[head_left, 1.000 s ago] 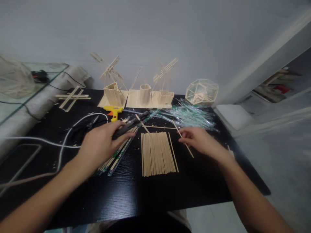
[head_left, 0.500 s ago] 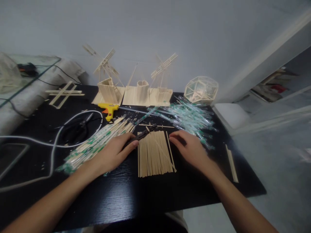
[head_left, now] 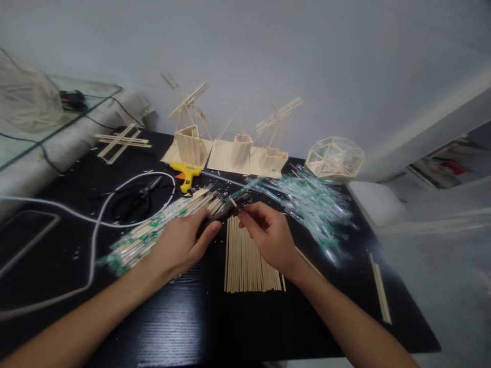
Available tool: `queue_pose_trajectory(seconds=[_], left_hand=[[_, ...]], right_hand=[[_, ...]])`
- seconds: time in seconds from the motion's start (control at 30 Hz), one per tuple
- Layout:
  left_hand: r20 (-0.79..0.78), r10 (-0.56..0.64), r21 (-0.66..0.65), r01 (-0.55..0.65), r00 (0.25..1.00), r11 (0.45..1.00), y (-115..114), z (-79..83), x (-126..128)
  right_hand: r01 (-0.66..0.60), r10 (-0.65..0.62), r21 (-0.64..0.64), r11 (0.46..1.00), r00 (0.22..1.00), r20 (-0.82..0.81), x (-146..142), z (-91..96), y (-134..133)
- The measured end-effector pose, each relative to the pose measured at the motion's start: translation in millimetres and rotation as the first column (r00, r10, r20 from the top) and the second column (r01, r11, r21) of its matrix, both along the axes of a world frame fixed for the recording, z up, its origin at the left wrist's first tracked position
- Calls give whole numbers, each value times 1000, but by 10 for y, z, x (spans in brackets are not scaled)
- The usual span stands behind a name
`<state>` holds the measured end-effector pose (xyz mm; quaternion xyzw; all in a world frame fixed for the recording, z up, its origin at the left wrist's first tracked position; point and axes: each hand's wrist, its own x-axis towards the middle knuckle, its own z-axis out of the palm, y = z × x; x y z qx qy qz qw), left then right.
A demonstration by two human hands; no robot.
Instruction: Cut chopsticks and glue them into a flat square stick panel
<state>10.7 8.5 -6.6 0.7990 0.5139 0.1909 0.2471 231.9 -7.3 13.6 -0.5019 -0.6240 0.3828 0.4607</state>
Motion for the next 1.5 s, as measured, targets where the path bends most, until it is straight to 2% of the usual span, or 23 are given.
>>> queue_pose_trajectory(seconds=[0.17,0.27,0.33,0.4,0.57,0.97,1.07,1.2,1.3,1.4,1.5], left_hand=[[-44,-11,-32,9,999,999,15,23,-4],[-35,-71,-90,68,997,994,14,45,21],[-29,-102,-102,99,994,990,9,38,32],[-22,-121,-83,119,992,989,5,15,33],[-49,-123,-9,123,991,992,3,-30,19],[-201,-91,-42,85,975,996,50,-16,4],[-236,-52,-59,39,970,997,88,-39,3],[-210,-12,-90,-7,978,996,137,-66,-4],[-215,23,-89,-43,976,995,159,-79,-3],[-245,35,-86,-58,969,995,167,-88,8],[-267,25,-91,-51,963,995,168,-93,18]], right_hand=[[-29,32,-70,997,999,38,117,85,76],[-205,204,-132,970,979,-20,246,180,114],[-358,348,-184,916,934,-86,300,216,137],[-439,410,-232,868,897,-163,321,221,162],[-465,380,-325,824,877,-294,304,191,205],[-455,343,-360,814,878,-334,306,188,206],[-407,314,-334,850,901,-299,369,253,181],[-226,197,-350,909,974,-115,628,276,118],[-13,47,-373,928,995,83,908,145,78],[202,-115,-318,926,955,272,1125,-63,53],[274,-174,-234,933,911,373,1196,-227,36]])
